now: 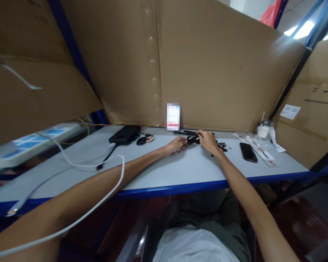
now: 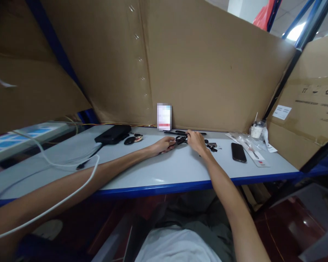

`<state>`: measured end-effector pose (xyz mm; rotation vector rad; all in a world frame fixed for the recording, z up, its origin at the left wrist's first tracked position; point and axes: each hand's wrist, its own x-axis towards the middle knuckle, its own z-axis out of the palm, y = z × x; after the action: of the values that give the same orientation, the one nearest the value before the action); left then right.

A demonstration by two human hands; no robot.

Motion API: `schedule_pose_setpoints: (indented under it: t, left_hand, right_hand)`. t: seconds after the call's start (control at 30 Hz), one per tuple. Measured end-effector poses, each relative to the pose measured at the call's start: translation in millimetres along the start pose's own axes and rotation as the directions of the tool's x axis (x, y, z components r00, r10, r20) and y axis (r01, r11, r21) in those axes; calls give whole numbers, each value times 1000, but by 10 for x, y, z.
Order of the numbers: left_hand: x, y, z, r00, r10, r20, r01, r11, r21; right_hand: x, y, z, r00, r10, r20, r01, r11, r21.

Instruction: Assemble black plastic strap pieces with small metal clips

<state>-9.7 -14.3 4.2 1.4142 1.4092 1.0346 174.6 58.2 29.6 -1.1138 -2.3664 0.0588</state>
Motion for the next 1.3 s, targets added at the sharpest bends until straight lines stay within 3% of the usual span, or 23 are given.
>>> schedule_pose_setpoints:
  t: [0.17,0.37,0.7,1.07,1.3]
  left_hand:
    - [2,-49,-42,999,-1,33,0,1000,9]
    - [-38,-5,1,1000,23,10,-23,998,50]
    - [103,-60,103,989,121,-88,-82,931,355]
    - [98,8,84,998,38,-41,-26,965,260]
    - [55,100,133,995,29,-91,-2,958,286]
  right_hand:
    - [-34,77,-27,1000,21,0,-21,1000,-17]
    - [-39,-28,-43,998,-16,-54,17,1000,26]
    - [-53,-116,68,995,-54,87,46,994,94]
    - [13,3,128,985,-160,62,141,961,238]
    - [60,29,221,980,-187,67,155,932,327]
